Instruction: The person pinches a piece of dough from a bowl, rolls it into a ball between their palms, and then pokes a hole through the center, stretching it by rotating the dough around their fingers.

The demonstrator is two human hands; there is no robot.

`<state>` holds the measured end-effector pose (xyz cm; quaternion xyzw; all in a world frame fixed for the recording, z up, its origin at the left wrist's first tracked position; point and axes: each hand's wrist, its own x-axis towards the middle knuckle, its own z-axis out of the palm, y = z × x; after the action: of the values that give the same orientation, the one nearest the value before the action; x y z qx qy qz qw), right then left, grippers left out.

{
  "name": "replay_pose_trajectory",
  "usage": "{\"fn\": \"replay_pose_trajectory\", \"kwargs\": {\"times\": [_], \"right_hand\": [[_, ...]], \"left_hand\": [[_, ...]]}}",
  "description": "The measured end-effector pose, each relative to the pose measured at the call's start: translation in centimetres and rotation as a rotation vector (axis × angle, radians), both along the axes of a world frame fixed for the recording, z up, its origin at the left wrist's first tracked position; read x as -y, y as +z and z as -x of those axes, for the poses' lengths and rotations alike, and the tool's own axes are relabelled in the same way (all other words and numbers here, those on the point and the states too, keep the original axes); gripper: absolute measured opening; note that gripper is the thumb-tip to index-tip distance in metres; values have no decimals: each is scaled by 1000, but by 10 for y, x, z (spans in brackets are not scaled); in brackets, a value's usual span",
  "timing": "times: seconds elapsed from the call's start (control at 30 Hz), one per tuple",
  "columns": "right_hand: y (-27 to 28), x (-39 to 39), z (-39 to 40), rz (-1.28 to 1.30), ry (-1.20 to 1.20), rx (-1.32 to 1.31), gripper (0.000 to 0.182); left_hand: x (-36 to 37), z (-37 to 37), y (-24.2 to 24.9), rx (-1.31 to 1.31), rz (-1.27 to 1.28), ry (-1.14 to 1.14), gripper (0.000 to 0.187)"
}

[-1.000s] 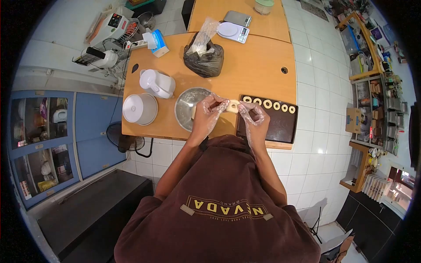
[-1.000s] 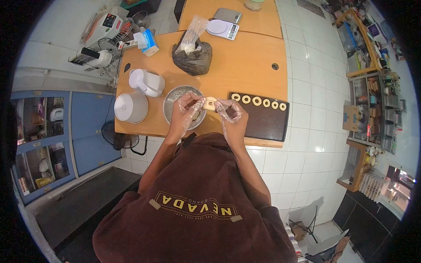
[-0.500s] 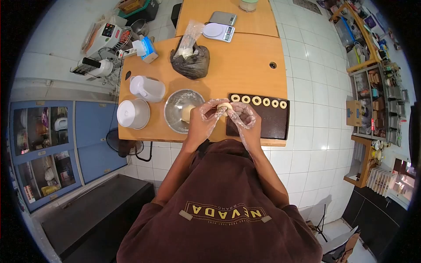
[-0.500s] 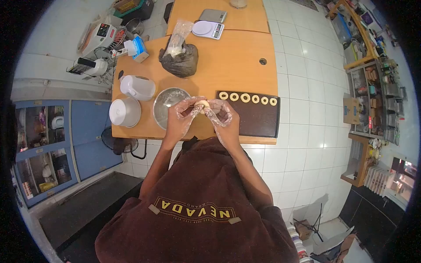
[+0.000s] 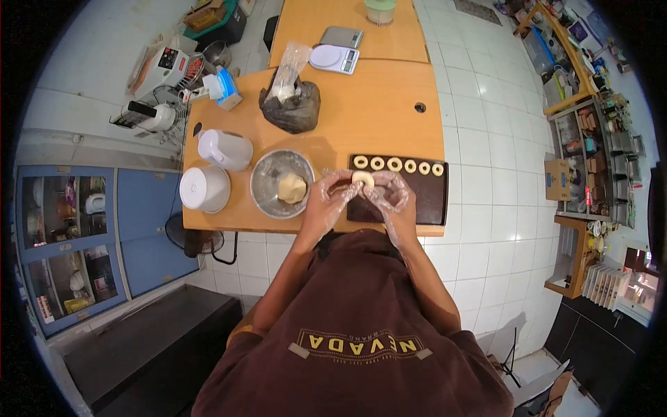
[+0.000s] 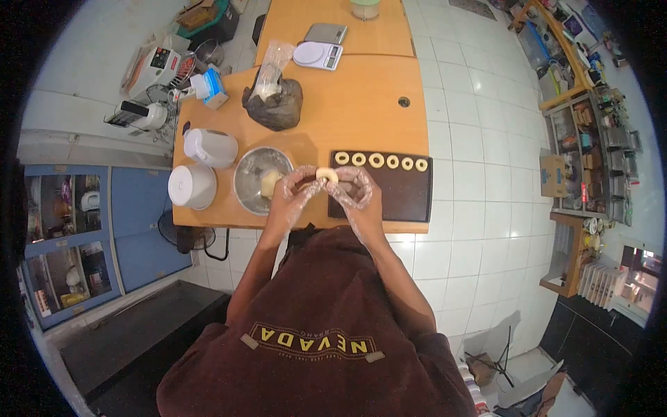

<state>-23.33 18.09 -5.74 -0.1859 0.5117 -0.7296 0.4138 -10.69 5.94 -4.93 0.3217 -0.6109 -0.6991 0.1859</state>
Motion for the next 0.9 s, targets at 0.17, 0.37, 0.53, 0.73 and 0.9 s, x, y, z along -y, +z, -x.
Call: {"fn": "replay_pose_trajectory", "kwargs": {"times": [0.17,0.37,0.53,0.73,0.9], "right_hand": [[-3,-6,8,-100,53,-268,26],[-2,-9,8,-89,69,-195,25],[8,-7,8,-91,12,-187,24],[7,-6,5,-118,21,-224,24],[-5,-6,3,-88,94,-261,25]], "left_hand": [[-11,4,6,-24,71,-37,35],[-7,1,1,-89,-22,-79,38],[-7,-2,1,-81,-158,-115,38],[-5,-3,5,-55,-61,-97,41],[-4,-1,-5,-112,12,-21,34]]}}
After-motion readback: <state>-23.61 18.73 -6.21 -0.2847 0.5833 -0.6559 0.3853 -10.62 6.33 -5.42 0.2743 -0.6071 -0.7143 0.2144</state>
